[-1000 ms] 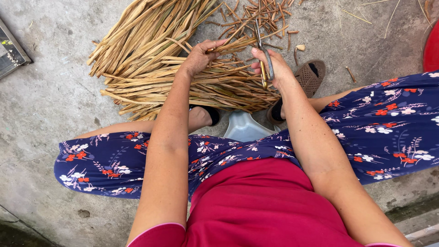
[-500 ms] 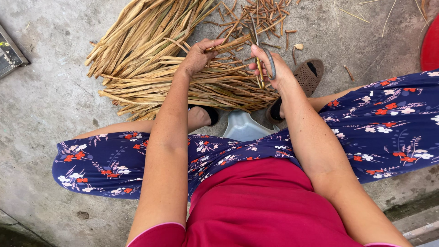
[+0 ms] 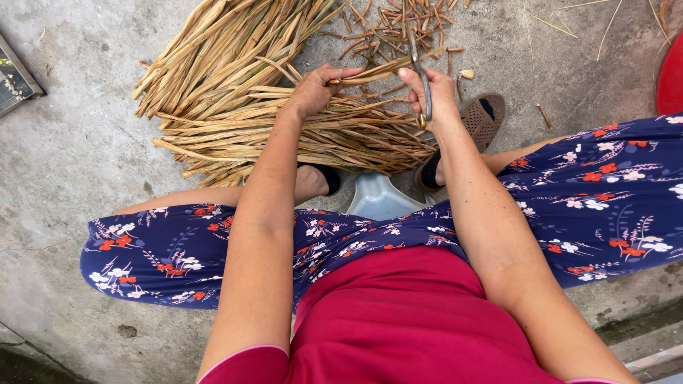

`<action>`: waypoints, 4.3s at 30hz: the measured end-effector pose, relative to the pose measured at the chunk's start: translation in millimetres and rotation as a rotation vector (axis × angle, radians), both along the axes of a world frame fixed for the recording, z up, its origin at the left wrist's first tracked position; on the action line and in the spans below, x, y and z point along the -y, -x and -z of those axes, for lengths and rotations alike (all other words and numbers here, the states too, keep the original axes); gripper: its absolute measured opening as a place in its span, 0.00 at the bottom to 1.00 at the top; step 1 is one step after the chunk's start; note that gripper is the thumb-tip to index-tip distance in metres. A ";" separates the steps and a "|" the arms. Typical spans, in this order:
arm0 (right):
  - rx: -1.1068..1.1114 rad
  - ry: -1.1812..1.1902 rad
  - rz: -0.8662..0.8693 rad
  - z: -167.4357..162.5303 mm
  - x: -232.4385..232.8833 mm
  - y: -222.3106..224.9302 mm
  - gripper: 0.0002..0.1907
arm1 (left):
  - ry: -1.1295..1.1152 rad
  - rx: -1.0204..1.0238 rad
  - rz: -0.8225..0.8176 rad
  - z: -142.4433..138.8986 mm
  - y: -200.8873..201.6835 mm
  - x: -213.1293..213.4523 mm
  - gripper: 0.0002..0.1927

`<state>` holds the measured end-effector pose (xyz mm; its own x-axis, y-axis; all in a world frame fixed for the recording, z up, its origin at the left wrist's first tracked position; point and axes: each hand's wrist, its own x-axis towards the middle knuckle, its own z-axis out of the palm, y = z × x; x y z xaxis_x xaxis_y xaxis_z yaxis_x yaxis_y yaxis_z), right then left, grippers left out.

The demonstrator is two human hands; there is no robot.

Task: The person sits on a small stool and uses shears to cut a bundle of dried sticks into shorter pieces. The cut pieces fall onto the floor beside the bundle. The person repeatedly selects sticks from the bundle, cuts them, and places the shears down briefly before continuing.

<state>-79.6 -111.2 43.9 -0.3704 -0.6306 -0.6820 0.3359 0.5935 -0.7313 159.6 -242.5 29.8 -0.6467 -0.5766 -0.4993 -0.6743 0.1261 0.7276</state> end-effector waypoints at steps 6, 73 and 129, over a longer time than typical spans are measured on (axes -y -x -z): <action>-0.391 -0.023 -0.300 3.6 8.6 -25.5 0.17 | 0.210 0.494 0.363 19.1 12.4 -21.7 0.42; -0.673 0.323 -0.105 20.3 6.9 -18.6 0.34 | -0.527 -0.288 0.014 -33.1 2.8 41.9 0.15; -0.086 0.251 -0.298 -83.3 -20.5 -18.5 0.29 | -0.505 -0.557 -0.463 -31.6 -19.0 31.2 0.10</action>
<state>-61.1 -90.7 127.2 -0.1950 -0.8622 -0.4676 0.1071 0.4552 -0.8839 178.6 -273.7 61.5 -0.6281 -0.6367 -0.4473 -0.1092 -0.4970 0.8608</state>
